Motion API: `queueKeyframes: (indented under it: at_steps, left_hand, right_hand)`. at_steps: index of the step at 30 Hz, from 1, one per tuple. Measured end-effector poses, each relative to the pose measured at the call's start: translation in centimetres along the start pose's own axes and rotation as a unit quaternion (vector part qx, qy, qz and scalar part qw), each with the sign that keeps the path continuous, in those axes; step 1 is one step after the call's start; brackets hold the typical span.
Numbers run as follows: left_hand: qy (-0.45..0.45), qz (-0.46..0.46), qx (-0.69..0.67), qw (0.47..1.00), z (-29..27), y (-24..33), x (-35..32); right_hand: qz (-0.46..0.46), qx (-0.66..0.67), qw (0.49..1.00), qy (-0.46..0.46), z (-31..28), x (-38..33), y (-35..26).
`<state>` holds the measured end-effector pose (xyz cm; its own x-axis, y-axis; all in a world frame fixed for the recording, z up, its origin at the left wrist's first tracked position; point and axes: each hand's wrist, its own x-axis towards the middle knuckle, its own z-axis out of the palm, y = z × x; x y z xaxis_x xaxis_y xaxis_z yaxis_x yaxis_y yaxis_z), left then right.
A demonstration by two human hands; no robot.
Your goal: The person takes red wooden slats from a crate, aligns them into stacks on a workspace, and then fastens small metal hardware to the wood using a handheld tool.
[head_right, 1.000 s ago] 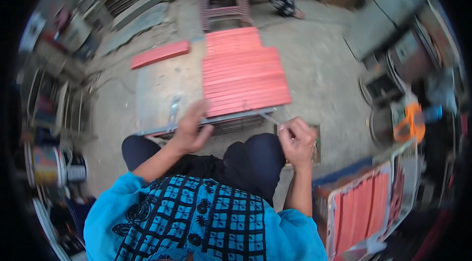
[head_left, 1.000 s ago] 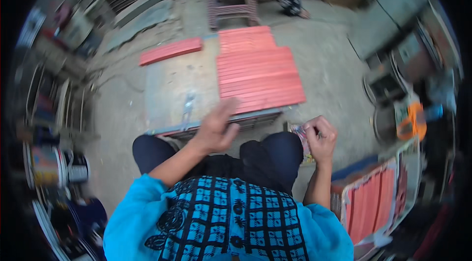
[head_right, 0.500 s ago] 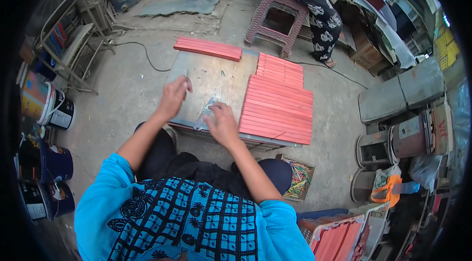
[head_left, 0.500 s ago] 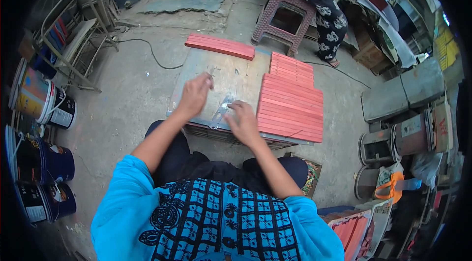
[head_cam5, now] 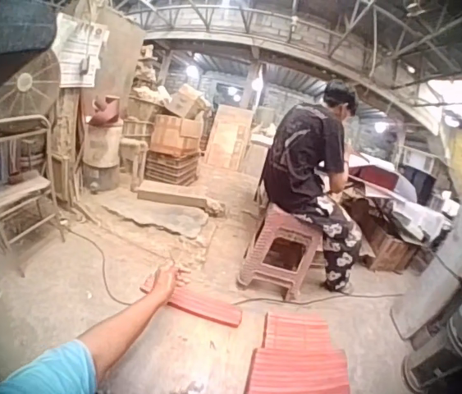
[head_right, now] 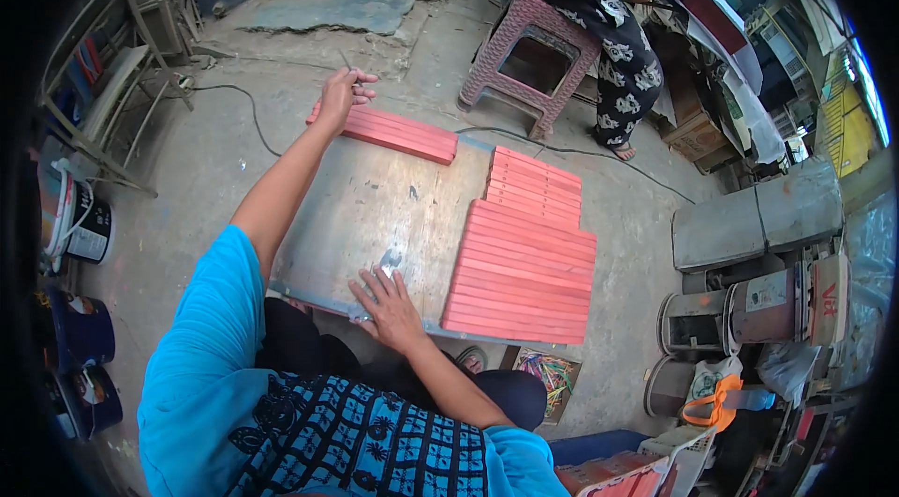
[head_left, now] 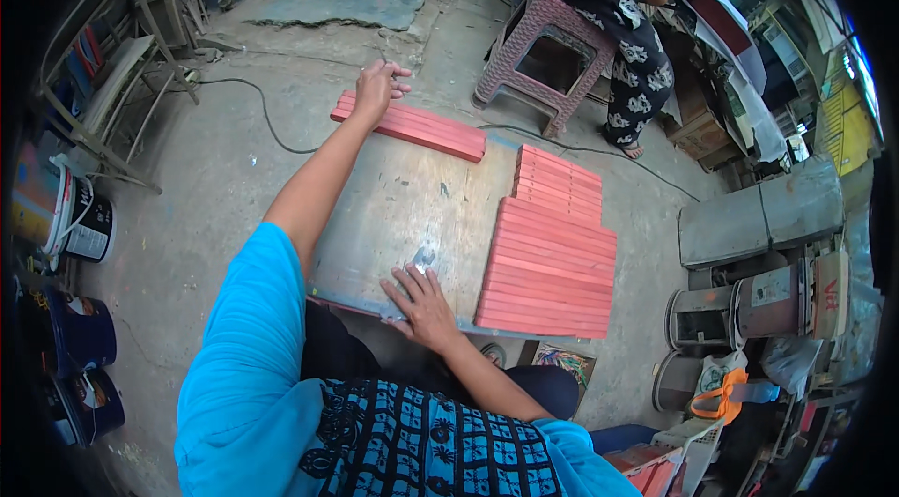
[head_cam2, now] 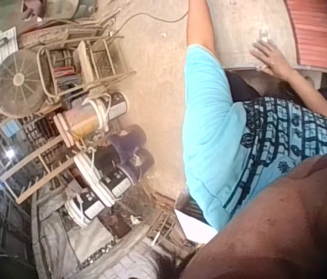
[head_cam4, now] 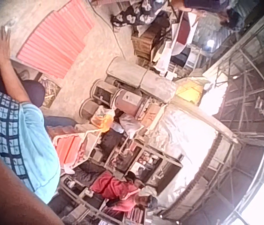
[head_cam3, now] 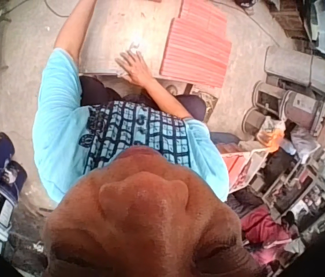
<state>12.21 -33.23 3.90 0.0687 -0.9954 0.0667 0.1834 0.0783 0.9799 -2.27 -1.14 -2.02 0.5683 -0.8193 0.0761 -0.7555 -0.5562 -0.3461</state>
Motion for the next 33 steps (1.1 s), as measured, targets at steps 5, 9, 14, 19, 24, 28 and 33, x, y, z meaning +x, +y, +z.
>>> queueKeyframes:
  at_steps: [5, 9, 14, 19, 24, 28, 33]
  left_hand:
    - [-0.001, 0.112, 0.184, 0.977, 3.0, -4.6, 3.8]
    - [-0.065, 0.136, 0.308, 0.939, 3.4, -7.3, 4.2]
    - [-0.081, 0.143, 0.395, 0.904, 3.0, -7.4, 3.1]
    - [-0.083, 0.129, 0.365, 0.918, 2.8, -7.2, 2.8]
    - [-0.062, 0.085, 0.250, 0.963, 1.8, -6.5, 3.8]
    - [-0.019, 0.051, 0.164, 0.985, 1.2, -6.4, 5.0]
    - [-0.026, 0.014, 0.123, 0.992, 0.8, -7.7, 5.2]
  right_hand:
    - [0.013, 0.024, 1.000, -0.005, 0.3, 0.3, 0.3]
    - [0.022, 0.071, 0.997, -0.003, 0.1, 0.4, 0.6]
    - [0.022, 0.095, 0.995, -0.031, 0.0, 0.5, 0.8]
    - [0.022, 0.104, 0.994, -0.024, -0.2, 0.4, 0.9]
    - [0.025, 0.138, 0.989, 0.042, 0.8, 0.2, 1.3]
    - [0.047, 0.158, 0.983, 0.081, 1.0, 0.1, 1.4]
    - [0.051, 0.162, 0.980, 0.101, 1.0, 0.2, 1.3]
